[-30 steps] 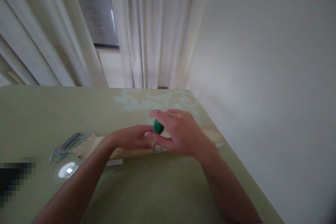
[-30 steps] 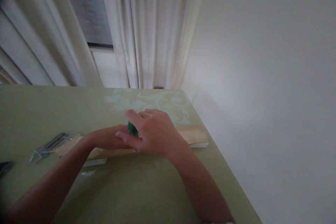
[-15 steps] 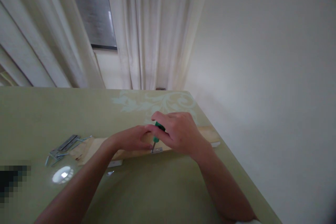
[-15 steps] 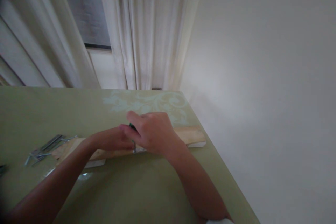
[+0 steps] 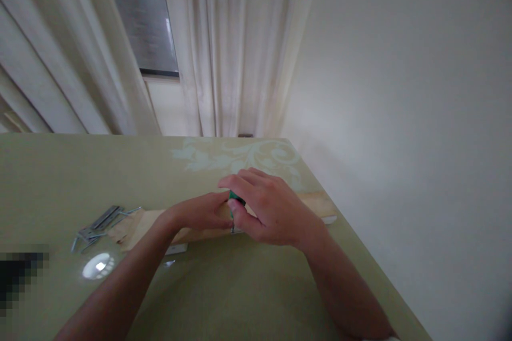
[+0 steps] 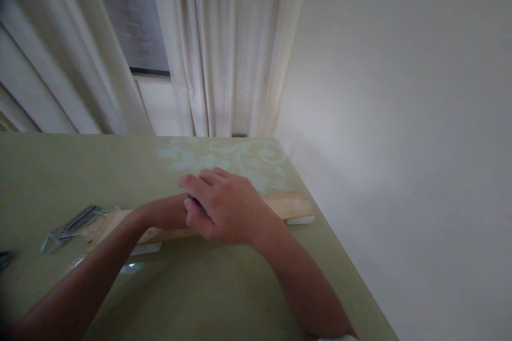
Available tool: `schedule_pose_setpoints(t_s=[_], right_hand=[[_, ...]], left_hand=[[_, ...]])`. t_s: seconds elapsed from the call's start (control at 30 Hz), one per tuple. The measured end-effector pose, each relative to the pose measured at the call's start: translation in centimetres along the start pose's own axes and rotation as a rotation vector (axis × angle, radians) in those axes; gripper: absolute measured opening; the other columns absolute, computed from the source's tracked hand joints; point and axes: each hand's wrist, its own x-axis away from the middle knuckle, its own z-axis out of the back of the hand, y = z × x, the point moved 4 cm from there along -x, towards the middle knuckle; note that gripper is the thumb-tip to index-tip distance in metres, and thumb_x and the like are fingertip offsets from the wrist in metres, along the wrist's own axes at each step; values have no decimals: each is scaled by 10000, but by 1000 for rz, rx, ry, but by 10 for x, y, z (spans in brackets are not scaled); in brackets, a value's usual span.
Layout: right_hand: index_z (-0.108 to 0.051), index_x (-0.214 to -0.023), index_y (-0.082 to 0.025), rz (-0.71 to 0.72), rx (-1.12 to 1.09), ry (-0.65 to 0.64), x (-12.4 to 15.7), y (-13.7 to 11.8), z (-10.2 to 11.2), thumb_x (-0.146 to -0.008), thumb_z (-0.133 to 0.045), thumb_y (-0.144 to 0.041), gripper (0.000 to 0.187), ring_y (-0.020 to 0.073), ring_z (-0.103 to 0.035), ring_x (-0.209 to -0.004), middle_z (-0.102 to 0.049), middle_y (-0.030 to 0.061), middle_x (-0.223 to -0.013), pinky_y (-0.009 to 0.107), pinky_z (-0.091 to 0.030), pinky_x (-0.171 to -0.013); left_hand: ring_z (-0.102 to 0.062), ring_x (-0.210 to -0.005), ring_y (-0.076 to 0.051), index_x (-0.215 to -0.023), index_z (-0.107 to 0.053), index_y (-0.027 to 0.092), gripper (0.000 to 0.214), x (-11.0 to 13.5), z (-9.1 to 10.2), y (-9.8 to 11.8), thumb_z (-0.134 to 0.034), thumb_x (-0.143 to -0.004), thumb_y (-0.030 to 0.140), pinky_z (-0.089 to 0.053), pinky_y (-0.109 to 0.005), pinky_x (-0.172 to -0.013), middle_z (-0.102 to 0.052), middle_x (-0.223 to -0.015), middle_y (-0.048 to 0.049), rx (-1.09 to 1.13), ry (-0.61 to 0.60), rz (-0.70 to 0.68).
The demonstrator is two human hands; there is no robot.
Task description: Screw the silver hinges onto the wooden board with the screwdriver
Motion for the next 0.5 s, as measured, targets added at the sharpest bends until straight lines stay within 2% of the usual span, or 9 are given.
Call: schedule_pose_setpoints(t_s=[0.07,0.13,0.27,0.3,0.43,0.5], right_hand=[[-664,-1114,-234,-154,108,8,0,5,-1,-1077,-504,-490,305,228,-683,-829,-772,49,-892,325,-369,-685],[-667,-1028,-238,-240,159,10,0,9,0,-1094,-474,-506,338,217,-665,-746,-757,35,-814,327,-330,-650],[-632,-1224,-232,-31,-3,11,0,2,3,-1075,-469,-295,230,216,-691,-994,-782,56,-1080,314,-422,-789],[-627,-1237,-228,-26,-1,10,1,2,4,-1063,-489,-305,235,222,-692,-1004,-783,61,-1084,316,-427,-793],[-659,-1069,-234,-237,172,2,1,10,3,-1082,-501,-470,285,226,-682,-783,-766,43,-834,321,-369,-671],[-648,-1160,-237,-148,105,1,0,6,1,-1101,-471,-399,247,222,-698,-876,-788,48,-950,320,-412,-728]], left_hand=[[-686,-1101,-257,-1199,-655,204,329,0,-1,0,-643,-887,309,-555,-338,-976,-756,-1253,-57,19,-37,4],[-684,-1115,-260,-1212,-652,198,348,1,-2,-3,-654,-877,293,-549,-343,-984,-755,-1258,-59,1,-40,28],[-676,-1150,-259,-1254,-640,207,378,0,-4,-10,-655,-887,294,-530,-337,-1011,-762,-1280,-47,-21,-25,10],[-677,-1152,-259,-1247,-644,209,365,-1,-4,-11,-652,-892,294,-527,-338,-1017,-760,-1289,-48,-17,-26,-3],[-700,-1098,-278,-1205,-664,197,355,-1,-4,-13,-682,-883,344,-548,-369,-992,-774,-1238,-70,-24,-46,57],[-697,-1119,-283,-1213,-662,188,362,0,-3,-11,-669,-896,363,-550,-365,-992,-774,-1244,-72,-26,-41,61]])
